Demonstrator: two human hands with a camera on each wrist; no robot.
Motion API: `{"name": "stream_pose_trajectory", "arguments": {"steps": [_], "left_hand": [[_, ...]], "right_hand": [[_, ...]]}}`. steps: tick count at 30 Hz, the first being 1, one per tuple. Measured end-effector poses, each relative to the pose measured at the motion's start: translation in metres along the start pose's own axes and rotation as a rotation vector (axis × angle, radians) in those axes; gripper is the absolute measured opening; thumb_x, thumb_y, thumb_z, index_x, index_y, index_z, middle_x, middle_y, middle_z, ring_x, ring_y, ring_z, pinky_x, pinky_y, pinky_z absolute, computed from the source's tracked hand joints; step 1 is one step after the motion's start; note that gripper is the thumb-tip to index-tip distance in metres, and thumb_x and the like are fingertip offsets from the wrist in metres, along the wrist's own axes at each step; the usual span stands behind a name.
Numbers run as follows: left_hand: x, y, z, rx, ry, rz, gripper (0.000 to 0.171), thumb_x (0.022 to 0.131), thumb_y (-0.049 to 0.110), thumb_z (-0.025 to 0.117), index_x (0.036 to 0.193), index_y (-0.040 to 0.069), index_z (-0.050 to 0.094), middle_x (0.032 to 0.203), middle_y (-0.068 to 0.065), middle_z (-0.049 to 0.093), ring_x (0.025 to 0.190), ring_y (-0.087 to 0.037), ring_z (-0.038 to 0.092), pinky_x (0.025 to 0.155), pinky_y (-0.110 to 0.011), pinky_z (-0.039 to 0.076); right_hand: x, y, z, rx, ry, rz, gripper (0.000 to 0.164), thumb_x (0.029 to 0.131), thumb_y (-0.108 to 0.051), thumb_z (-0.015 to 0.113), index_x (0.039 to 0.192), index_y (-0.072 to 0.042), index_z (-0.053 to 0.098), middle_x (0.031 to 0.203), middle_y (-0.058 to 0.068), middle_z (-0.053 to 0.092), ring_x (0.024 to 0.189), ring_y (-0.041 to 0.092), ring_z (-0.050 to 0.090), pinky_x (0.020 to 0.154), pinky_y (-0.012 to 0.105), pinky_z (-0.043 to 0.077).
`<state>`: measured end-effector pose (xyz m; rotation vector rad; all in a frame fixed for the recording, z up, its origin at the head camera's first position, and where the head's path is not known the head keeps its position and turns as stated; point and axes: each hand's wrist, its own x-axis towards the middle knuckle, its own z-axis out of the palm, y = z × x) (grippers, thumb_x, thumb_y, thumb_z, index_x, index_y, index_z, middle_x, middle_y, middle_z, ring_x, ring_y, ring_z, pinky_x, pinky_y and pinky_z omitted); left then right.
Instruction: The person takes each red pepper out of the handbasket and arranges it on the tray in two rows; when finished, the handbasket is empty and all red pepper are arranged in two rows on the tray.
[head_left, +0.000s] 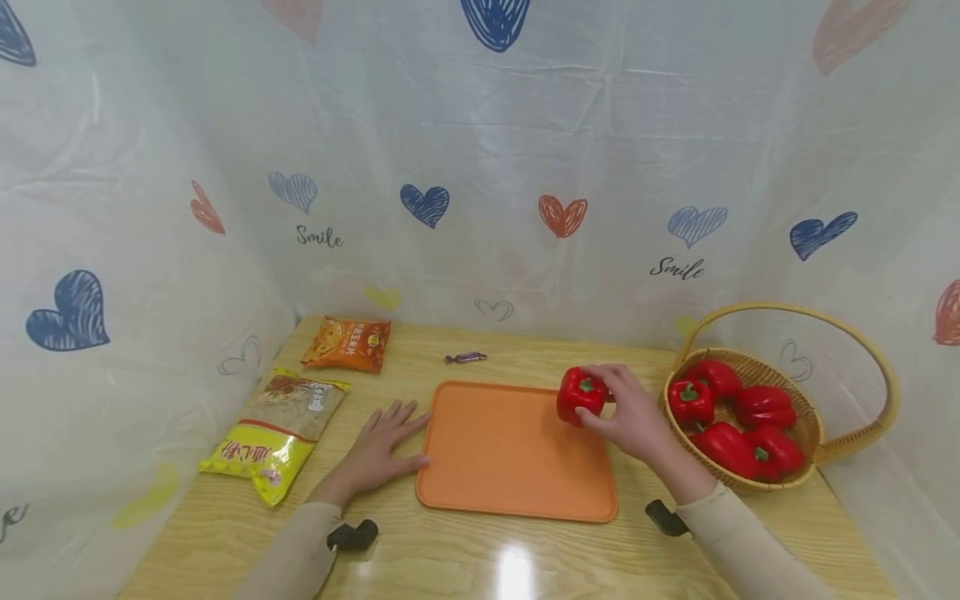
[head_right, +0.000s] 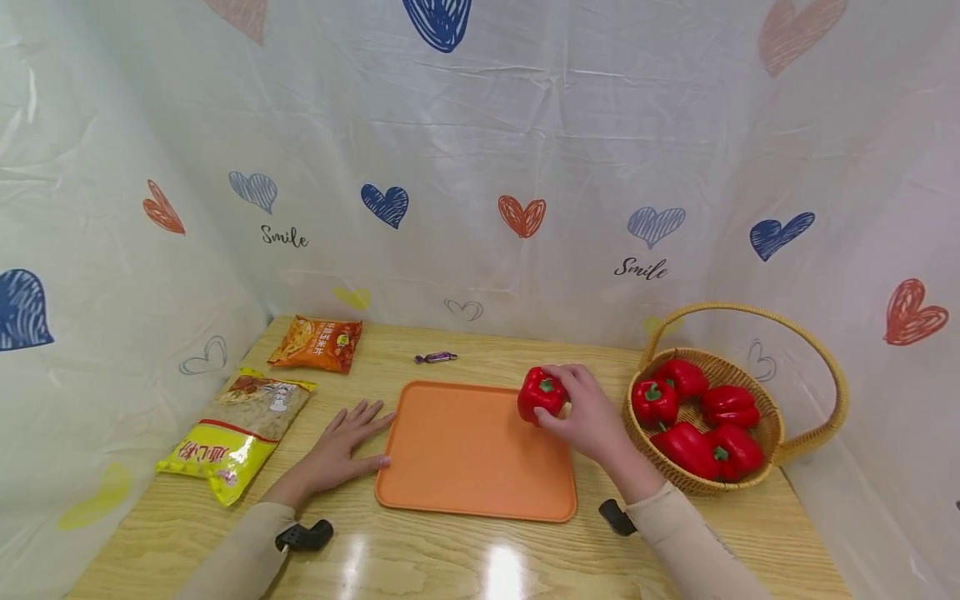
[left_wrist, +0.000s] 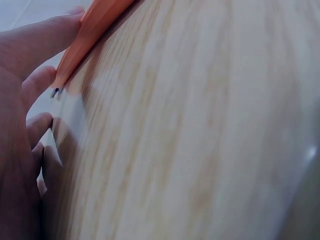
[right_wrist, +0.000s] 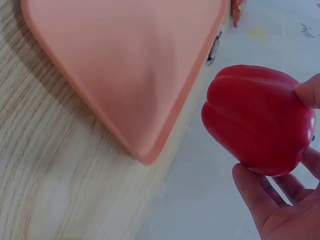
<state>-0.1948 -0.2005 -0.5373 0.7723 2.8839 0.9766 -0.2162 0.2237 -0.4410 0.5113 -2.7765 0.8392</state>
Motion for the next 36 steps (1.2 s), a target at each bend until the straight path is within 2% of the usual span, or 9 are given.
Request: {"name": "stream_pose_trajectory", "arguments": {"steps": [12,20,32,36], "left_hand": [[0.001,0.0,0.0,0.018,-0.017,-0.018,0.076,0.092,0.054,0.069,0.155,0.017,0.046,0.163,-0.02,0.032,0.152,-0.045,0.017,0.121,-0.064,0.004],[0.001,0.002,-0.002,0.012,-0.024,-0.029,0.078,0.091,0.054,0.07,0.155,0.018,0.046,0.164,-0.017,0.031,0.153,-0.042,0.015,0.122,-0.062,0.002],[0.001,0.003,-0.002,0.012,-0.012,-0.025,0.076,0.091,0.051,0.071,0.154,0.017,0.047,0.163,-0.019,0.032,0.153,-0.044,0.016,0.121,-0.063,0.003],[0.001,0.004,-0.002,0.007,-0.011,-0.028,0.076,0.091,0.051,0.071,0.155,0.018,0.047,0.163,-0.018,0.031,0.153,-0.042,0.016,0.122,-0.062,0.003]], "right_hand": [[0.011,-0.01,0.015,0.023,-0.034,-0.009,0.062,0.085,-0.027,0.082,0.14,-0.013,0.058,0.13,0.012,0.056,0.109,0.031,0.06,0.089,0.05,0.057],[0.019,-0.022,0.024,0.089,-0.063,-0.011,0.062,0.084,-0.023,0.083,0.14,-0.012,0.058,0.129,0.011,0.056,0.111,0.03,0.06,0.092,0.048,0.058],[0.029,-0.033,0.051,0.126,-0.118,0.031,0.066,0.082,-0.024,0.085,0.141,-0.016,0.055,0.134,0.006,0.054,0.119,0.027,0.055,0.093,0.045,0.058],[0.033,-0.041,0.059,0.106,-0.129,0.03,0.068,0.081,-0.025,0.085,0.141,-0.017,0.055,0.135,0.005,0.054,0.121,0.027,0.055,0.092,0.047,0.058]]}}
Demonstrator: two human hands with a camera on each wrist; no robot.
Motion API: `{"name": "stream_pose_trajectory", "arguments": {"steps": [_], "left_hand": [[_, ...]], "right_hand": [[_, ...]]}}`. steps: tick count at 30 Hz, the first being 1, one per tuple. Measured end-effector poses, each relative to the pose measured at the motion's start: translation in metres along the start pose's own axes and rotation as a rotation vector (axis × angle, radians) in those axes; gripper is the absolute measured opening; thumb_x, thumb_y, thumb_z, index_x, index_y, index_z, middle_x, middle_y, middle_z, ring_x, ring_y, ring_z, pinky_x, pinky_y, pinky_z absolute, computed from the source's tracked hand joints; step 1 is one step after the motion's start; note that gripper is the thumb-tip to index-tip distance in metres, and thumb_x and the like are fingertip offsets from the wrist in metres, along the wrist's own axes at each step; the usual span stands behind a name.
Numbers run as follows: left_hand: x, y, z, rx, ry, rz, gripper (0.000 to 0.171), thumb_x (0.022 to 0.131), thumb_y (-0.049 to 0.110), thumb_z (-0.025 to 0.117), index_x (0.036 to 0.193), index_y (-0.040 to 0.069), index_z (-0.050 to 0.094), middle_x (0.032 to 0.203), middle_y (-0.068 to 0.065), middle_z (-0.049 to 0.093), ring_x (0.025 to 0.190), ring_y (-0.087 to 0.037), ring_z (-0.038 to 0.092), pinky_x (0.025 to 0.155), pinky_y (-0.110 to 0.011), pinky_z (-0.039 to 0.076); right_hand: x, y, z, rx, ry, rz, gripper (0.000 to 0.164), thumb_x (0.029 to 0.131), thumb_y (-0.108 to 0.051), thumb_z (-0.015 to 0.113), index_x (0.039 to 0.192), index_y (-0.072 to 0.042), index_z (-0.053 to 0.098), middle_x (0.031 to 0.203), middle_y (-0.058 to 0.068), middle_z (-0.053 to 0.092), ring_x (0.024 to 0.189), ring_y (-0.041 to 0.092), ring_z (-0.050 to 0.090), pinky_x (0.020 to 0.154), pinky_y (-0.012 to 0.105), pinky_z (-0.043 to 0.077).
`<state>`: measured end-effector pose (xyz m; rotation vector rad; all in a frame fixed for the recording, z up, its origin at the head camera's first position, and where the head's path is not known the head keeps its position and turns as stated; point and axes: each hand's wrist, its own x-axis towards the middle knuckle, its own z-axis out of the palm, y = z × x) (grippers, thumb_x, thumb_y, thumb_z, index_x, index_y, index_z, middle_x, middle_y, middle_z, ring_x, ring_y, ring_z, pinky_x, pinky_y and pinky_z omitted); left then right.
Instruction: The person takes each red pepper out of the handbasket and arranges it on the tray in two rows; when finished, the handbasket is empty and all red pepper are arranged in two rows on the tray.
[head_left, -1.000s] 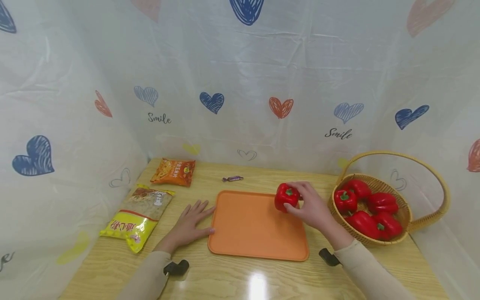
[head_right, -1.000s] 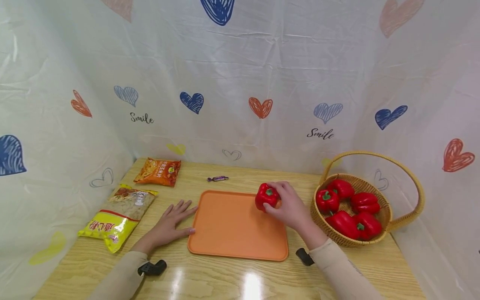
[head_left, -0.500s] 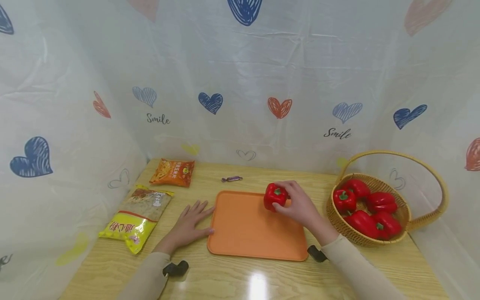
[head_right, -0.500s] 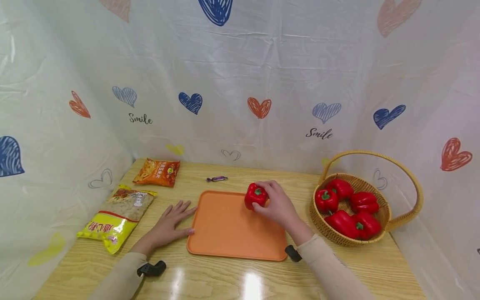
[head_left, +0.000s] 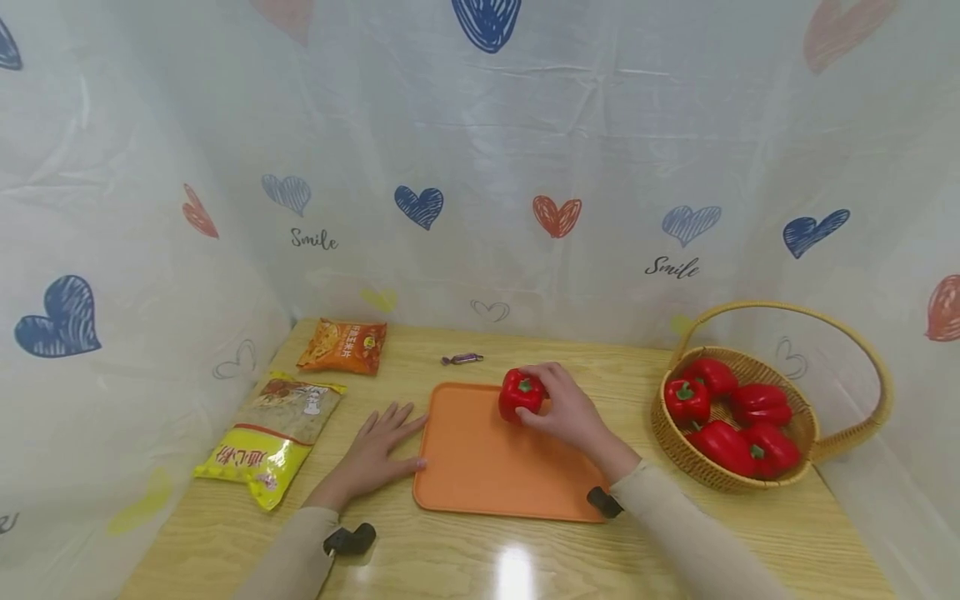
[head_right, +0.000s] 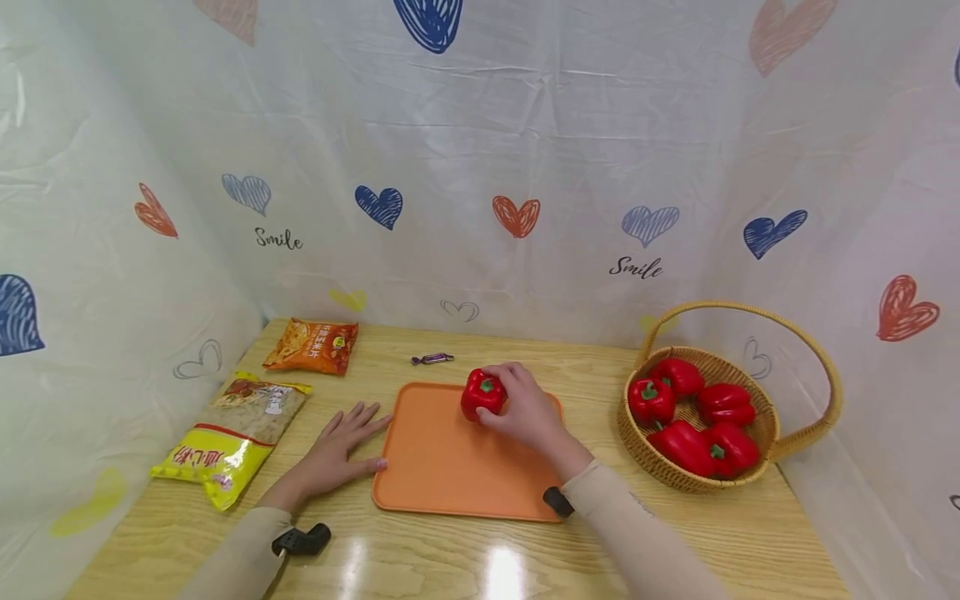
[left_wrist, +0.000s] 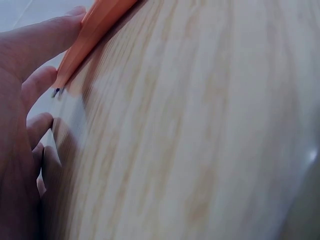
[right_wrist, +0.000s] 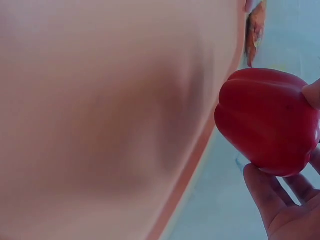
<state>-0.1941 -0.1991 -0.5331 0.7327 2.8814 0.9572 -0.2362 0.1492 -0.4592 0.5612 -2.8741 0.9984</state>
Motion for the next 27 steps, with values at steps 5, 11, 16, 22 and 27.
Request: {"name": "stream_pose_trajectory", "arguments": {"steps": [5,11,16,22,27], "left_hand": [[0.0,-0.001,0.0,-0.005,-0.001,-0.002,0.076,0.091,0.051,0.071,0.155,0.018,0.047,0.163,-0.017,0.031,0.153,-0.042,0.016,0.122,-0.062,0.002],[-0.001,-0.001,0.0,0.003,-0.004,-0.004,0.076,0.091,0.052,0.07,0.155,0.018,0.046,0.164,-0.017,0.03,0.153,-0.042,0.015,0.122,-0.061,0.002],[0.0,-0.002,0.0,0.007,-0.008,-0.01,0.076,0.091,0.053,0.07,0.155,0.018,0.047,0.164,-0.016,0.03,0.154,-0.041,0.015,0.122,-0.061,0.002],[0.001,-0.003,0.001,0.009,-0.024,-0.014,0.077,0.091,0.055,0.069,0.155,0.018,0.046,0.164,-0.016,0.03,0.154,-0.041,0.013,0.122,-0.061,0.001],[0.002,-0.004,0.001,0.0,-0.027,-0.017,0.077,0.091,0.055,0.069,0.155,0.019,0.047,0.164,-0.016,0.03,0.154,-0.041,0.013,0.122,-0.061,0.0]], "right_hand": [[0.007,-0.008,0.011,-0.011,-0.006,-0.008,0.066,0.082,-0.028,0.084,0.141,-0.018,0.056,0.137,0.004,0.053,0.123,0.027,0.054,0.093,0.047,0.058],[0.017,-0.013,0.025,-0.004,-0.012,-0.041,0.065,0.083,-0.028,0.084,0.14,-0.018,0.056,0.135,0.003,0.054,0.122,0.025,0.055,0.095,0.044,0.057],[0.026,-0.019,0.035,0.008,-0.027,-0.076,0.063,0.085,-0.03,0.082,0.141,-0.017,0.056,0.135,0.003,0.054,0.122,0.025,0.055,0.096,0.042,0.057],[0.038,-0.024,0.042,0.019,-0.016,-0.104,0.062,0.086,-0.029,0.082,0.141,-0.017,0.055,0.135,0.004,0.054,0.122,0.025,0.055,0.096,0.042,0.057],[0.044,-0.03,0.049,0.016,-0.029,-0.145,0.061,0.087,-0.028,0.081,0.141,-0.015,0.056,0.13,0.006,0.055,0.119,0.025,0.057,0.098,0.042,0.056]]}}
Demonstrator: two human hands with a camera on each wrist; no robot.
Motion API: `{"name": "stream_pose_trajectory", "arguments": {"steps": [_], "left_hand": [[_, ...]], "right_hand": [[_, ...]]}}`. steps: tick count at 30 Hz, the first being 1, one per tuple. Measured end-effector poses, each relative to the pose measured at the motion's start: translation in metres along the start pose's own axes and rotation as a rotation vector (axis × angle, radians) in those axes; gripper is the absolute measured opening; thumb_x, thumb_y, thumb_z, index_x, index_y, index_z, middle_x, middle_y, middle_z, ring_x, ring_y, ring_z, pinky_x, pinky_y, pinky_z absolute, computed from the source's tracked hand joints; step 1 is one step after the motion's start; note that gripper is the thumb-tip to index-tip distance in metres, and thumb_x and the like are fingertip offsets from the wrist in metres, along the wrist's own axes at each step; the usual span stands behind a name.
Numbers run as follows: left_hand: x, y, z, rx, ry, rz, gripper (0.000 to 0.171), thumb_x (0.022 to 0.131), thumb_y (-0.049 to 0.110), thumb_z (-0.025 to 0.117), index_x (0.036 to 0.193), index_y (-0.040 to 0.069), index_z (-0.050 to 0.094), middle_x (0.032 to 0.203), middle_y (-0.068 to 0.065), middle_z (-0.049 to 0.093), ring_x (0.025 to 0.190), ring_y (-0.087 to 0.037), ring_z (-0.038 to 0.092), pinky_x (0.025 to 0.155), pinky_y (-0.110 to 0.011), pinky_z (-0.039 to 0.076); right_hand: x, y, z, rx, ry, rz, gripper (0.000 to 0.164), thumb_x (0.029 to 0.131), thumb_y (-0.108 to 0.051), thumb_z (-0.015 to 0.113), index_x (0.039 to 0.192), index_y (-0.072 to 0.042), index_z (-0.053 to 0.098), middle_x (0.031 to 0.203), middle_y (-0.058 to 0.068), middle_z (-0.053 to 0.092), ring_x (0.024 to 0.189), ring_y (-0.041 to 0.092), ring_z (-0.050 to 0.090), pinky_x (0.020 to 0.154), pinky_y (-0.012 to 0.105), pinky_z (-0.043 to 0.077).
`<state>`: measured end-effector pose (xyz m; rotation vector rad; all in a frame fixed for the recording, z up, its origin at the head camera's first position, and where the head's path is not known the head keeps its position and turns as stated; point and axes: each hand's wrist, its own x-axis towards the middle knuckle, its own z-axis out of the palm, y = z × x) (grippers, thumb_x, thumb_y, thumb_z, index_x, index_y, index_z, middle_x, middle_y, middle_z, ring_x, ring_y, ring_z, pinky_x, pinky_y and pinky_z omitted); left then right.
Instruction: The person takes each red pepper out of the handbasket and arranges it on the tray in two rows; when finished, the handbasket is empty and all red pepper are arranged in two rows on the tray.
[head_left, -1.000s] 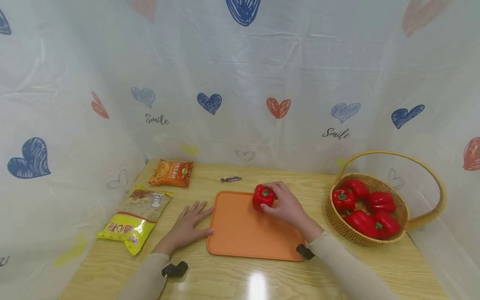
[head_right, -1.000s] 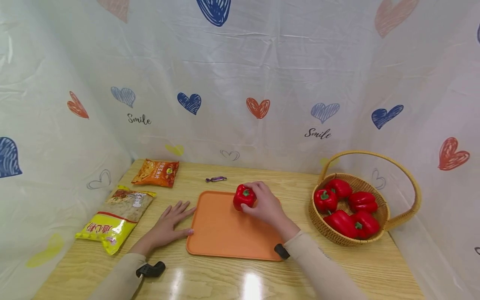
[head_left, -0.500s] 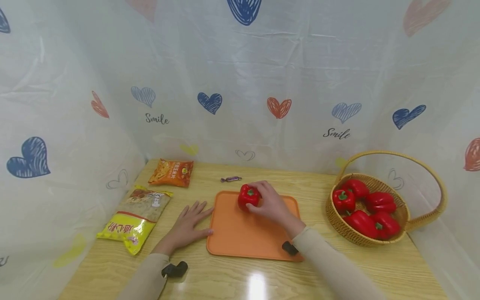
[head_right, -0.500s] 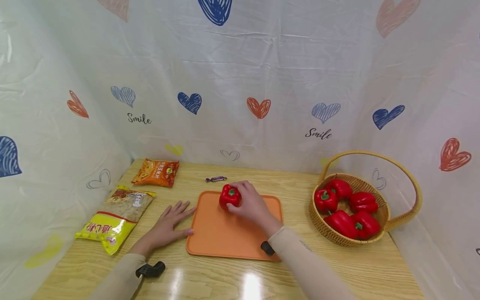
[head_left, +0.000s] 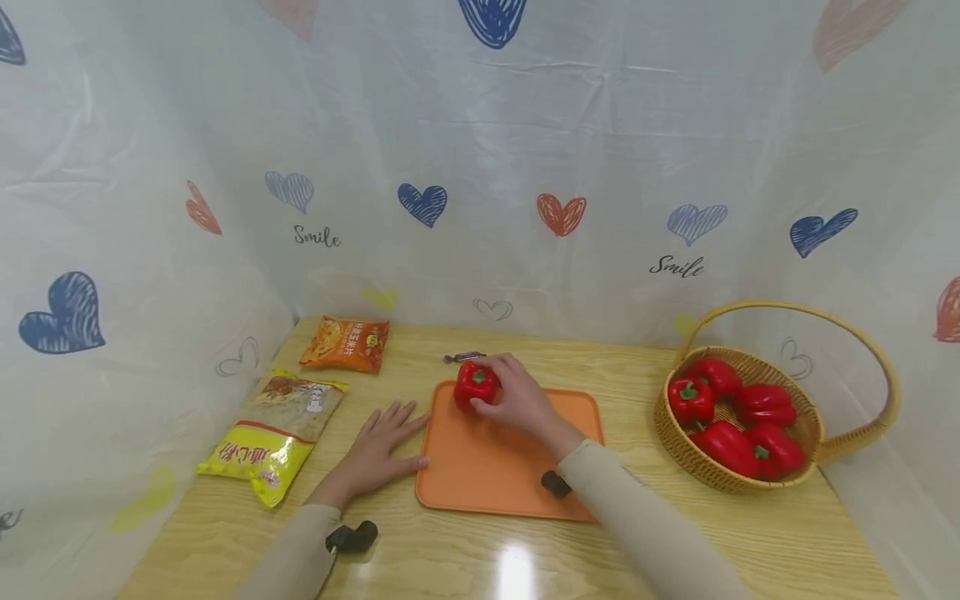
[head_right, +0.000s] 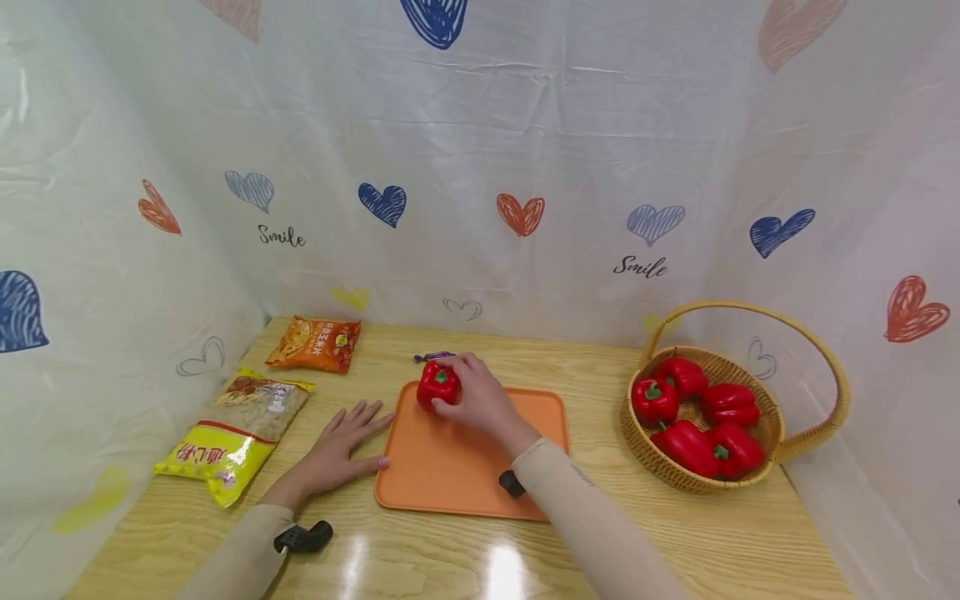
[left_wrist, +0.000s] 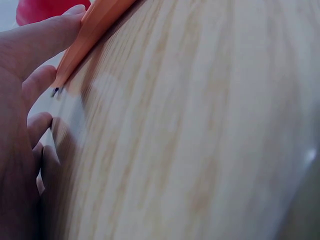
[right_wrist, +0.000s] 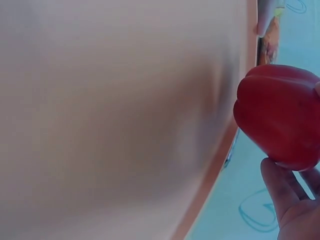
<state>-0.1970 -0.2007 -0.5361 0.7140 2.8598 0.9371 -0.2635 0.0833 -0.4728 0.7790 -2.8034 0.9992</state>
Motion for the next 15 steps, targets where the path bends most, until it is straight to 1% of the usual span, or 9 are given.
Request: {"name": "stream_pose_trajectory", "arguments": {"steps": [5,11,15], "left_hand": [[0.0,-0.001,0.001,0.003,0.0,0.003,0.076,0.091,0.055,0.069,0.154,0.019,0.047,0.165,-0.016,0.03,0.154,-0.04,0.013,0.122,-0.06,0.0],[-0.001,0.0,0.001,0.006,-0.004,-0.007,0.077,0.091,0.055,0.069,0.154,0.019,0.047,0.165,-0.015,0.029,0.155,-0.04,0.012,0.122,-0.06,0.0],[-0.001,0.001,0.0,0.004,-0.008,-0.016,0.077,0.091,0.056,0.068,0.155,0.019,0.046,0.165,-0.015,0.029,0.155,-0.04,0.012,0.122,-0.061,0.0]], "right_hand": [[0.005,-0.005,0.007,-0.005,-0.025,-0.009,0.063,0.085,-0.028,0.082,0.142,-0.017,0.055,0.128,0.006,0.056,0.117,0.025,0.058,0.097,0.041,0.056],[0.008,-0.01,0.014,-0.009,-0.056,-0.025,0.064,0.086,-0.028,0.082,0.142,-0.017,0.054,0.135,0.008,0.055,0.122,0.027,0.056,0.099,0.042,0.055],[0.011,-0.012,0.017,0.005,-0.066,-0.017,0.064,0.087,-0.029,0.081,0.144,-0.017,0.054,0.139,0.008,0.053,0.124,0.027,0.055,0.1,0.044,0.055]]}}
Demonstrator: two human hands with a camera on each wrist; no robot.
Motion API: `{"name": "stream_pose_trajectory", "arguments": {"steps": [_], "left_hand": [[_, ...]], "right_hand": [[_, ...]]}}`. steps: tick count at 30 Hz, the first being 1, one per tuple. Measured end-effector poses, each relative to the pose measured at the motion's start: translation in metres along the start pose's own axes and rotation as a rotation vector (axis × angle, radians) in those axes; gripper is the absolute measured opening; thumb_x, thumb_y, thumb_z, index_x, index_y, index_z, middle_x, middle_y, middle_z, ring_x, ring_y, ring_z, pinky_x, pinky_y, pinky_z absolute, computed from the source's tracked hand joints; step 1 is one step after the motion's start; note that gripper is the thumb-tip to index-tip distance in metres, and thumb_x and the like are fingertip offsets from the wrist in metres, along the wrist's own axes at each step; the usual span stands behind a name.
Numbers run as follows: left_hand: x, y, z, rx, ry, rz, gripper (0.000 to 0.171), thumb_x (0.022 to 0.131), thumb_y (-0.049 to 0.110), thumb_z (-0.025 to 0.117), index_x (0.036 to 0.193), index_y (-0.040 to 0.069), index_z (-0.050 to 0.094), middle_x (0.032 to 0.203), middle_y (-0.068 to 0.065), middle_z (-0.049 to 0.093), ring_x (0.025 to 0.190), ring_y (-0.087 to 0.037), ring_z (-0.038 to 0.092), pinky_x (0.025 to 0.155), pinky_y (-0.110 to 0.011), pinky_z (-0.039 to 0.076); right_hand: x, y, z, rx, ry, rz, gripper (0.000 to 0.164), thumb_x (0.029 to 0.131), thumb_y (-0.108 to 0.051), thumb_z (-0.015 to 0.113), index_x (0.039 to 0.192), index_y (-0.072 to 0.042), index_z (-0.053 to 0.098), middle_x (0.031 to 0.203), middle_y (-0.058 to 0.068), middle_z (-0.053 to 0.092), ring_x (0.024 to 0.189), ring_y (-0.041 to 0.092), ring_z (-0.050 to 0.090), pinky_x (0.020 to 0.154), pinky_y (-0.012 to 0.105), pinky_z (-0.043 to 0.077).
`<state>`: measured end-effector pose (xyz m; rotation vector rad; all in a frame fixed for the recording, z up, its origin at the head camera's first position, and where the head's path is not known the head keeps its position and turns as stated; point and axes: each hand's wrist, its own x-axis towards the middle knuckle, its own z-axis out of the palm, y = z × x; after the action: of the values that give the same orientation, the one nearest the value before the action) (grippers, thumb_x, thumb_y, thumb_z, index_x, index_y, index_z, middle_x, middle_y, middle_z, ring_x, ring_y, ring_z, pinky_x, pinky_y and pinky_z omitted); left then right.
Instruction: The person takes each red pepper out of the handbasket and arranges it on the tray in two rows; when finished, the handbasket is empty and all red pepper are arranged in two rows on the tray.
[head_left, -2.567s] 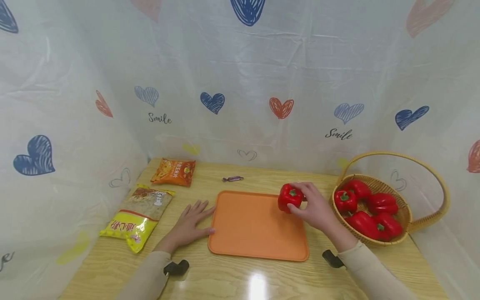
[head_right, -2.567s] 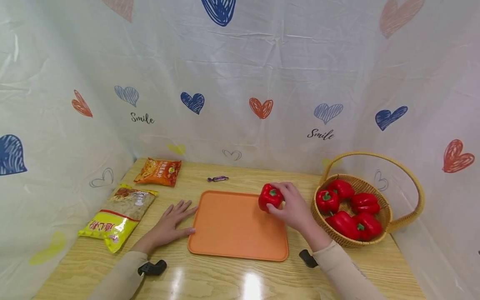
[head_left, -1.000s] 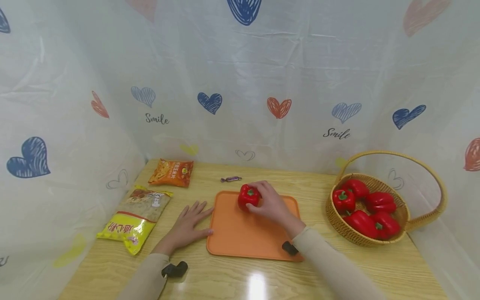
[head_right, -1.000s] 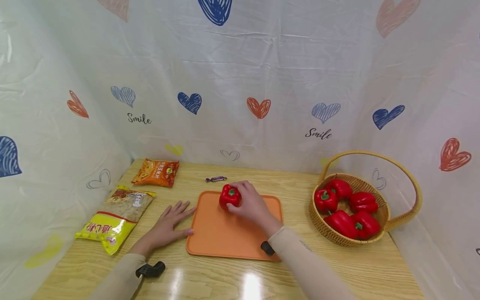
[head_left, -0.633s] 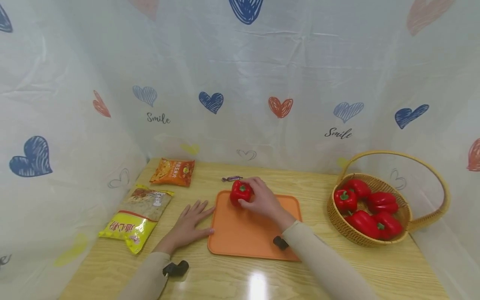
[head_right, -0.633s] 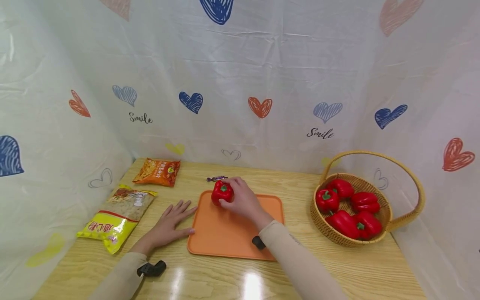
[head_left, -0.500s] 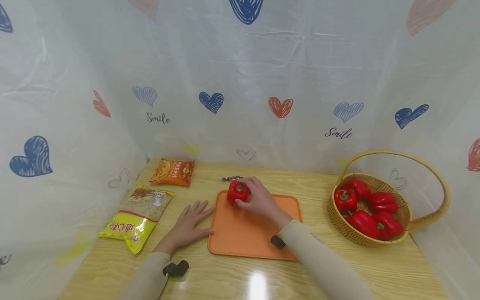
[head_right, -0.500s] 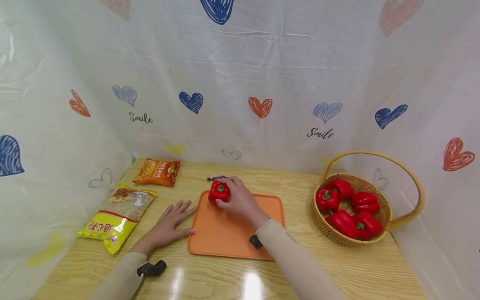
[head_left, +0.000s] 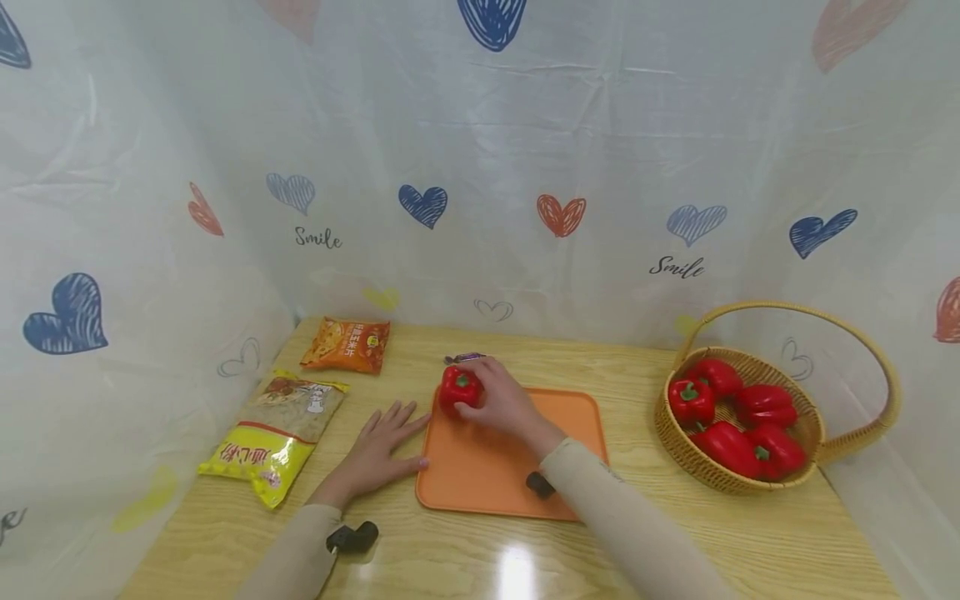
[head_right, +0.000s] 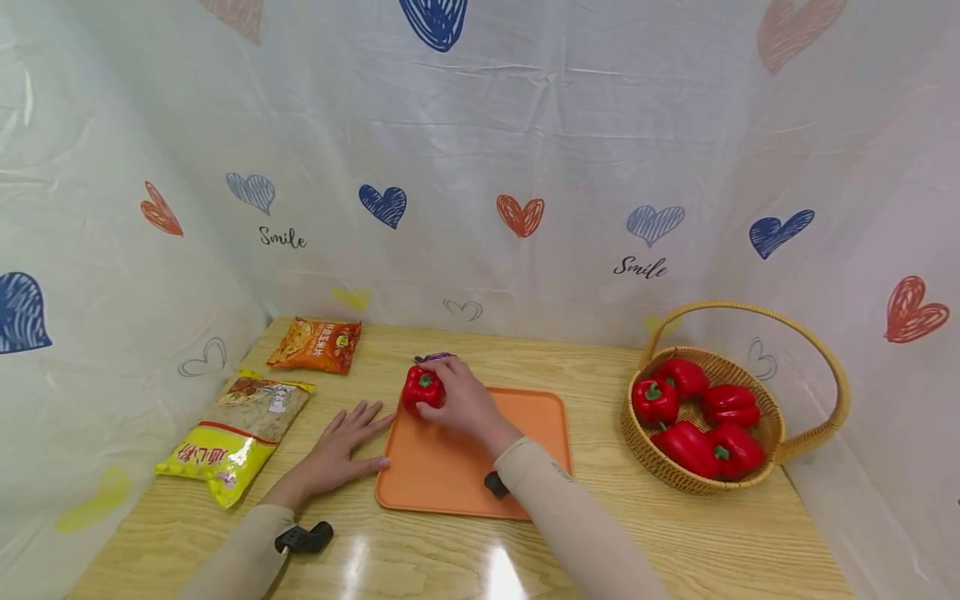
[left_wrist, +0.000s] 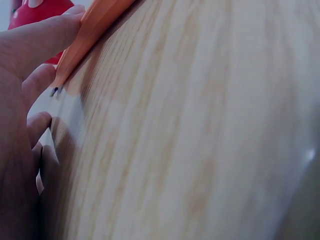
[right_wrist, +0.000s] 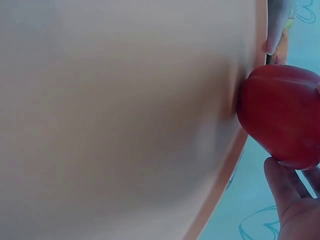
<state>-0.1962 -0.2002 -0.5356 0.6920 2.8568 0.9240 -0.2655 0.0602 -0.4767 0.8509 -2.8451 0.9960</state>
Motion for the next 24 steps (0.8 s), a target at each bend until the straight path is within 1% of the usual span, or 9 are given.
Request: {"name": "stream_pose_trajectory", "arguments": {"steps": [8,12,17,24], "left_hand": [[0.0005,0.0006,0.0,0.01,-0.004,0.001,0.077,0.091,0.056,0.068,0.156,0.02,0.045,0.165,-0.015,0.028,0.155,-0.04,0.011,0.122,-0.061,0.0],[0.0004,0.0009,-0.0003,0.006,-0.003,0.0,0.078,0.091,0.056,0.068,0.156,0.02,0.045,0.165,-0.015,0.028,0.155,-0.04,0.011,0.122,-0.061,0.0],[-0.0002,0.0003,0.0001,0.008,-0.003,-0.001,0.078,0.091,0.057,0.068,0.156,0.02,0.045,0.165,-0.015,0.028,0.155,-0.04,0.011,0.122,-0.061,0.0],[-0.0003,0.0004,0.0,0.008,-0.003,0.001,0.078,0.091,0.057,0.068,0.156,0.02,0.044,0.165,-0.015,0.028,0.155,-0.04,0.011,0.122,-0.062,0.0]], "right_hand": [[0.0028,0.0013,0.004,-0.007,-0.009,-0.001,0.064,0.089,-0.031,0.08,0.146,-0.018,0.053,0.143,0.007,0.052,0.129,0.028,0.053,0.104,0.045,0.051],[0.0019,0.0024,0.0043,-0.006,-0.022,0.002,0.065,0.089,-0.032,0.079,0.148,-0.02,0.052,0.145,0.006,0.05,0.131,0.027,0.051,0.106,0.045,0.05],[-0.0002,0.0024,0.004,0.012,-0.04,0.004,0.067,0.09,-0.033,0.08,0.15,-0.023,0.051,0.148,0.004,0.048,0.134,0.027,0.049,0.106,0.046,0.05],[-0.0014,0.0033,0.0043,0.018,-0.042,-0.007,0.069,0.09,-0.033,0.079,0.151,-0.025,0.048,0.149,0.003,0.047,0.134,0.028,0.049,0.105,0.046,0.05]]}}
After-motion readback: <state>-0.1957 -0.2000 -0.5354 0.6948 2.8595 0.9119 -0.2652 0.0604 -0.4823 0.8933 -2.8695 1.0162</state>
